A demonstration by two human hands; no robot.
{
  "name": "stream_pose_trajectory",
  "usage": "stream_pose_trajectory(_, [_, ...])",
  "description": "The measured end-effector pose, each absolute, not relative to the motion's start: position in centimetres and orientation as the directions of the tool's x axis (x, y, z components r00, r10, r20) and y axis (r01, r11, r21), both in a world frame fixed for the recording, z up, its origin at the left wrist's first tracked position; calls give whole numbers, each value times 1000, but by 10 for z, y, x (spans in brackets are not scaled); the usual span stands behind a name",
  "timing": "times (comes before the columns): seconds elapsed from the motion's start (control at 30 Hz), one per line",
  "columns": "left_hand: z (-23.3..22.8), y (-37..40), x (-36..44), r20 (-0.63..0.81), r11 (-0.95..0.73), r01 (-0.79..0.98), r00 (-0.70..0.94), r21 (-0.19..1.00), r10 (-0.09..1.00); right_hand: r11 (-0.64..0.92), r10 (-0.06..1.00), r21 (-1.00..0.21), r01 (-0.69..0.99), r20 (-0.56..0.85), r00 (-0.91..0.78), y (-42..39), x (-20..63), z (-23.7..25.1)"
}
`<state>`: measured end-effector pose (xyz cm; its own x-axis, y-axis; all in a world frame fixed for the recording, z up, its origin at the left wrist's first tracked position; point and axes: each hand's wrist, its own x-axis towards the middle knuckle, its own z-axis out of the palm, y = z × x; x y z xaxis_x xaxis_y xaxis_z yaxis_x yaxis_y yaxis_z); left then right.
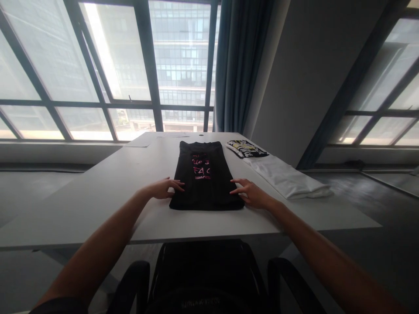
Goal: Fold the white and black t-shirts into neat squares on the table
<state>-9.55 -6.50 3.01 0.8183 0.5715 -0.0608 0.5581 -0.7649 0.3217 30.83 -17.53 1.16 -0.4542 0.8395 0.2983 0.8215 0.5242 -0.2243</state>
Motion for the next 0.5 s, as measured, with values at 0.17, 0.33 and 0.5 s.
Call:
stream_pose_trajectory(0.17, [41,-73,-97,-4,-721,451,849,527,528,551,833,-410,727,315,-454,-178,316,16])
stream_pose_trajectory(0.33, [75,-96,-98,1,-641,336,885,690,465,447,876,-591,671,136,-463,-194,317,60])
stream_pose_trajectory(0.5, [103,-81,-99,132,-477,223,787,850,603,422,900,-629,653,202,-387,-162,319,114])
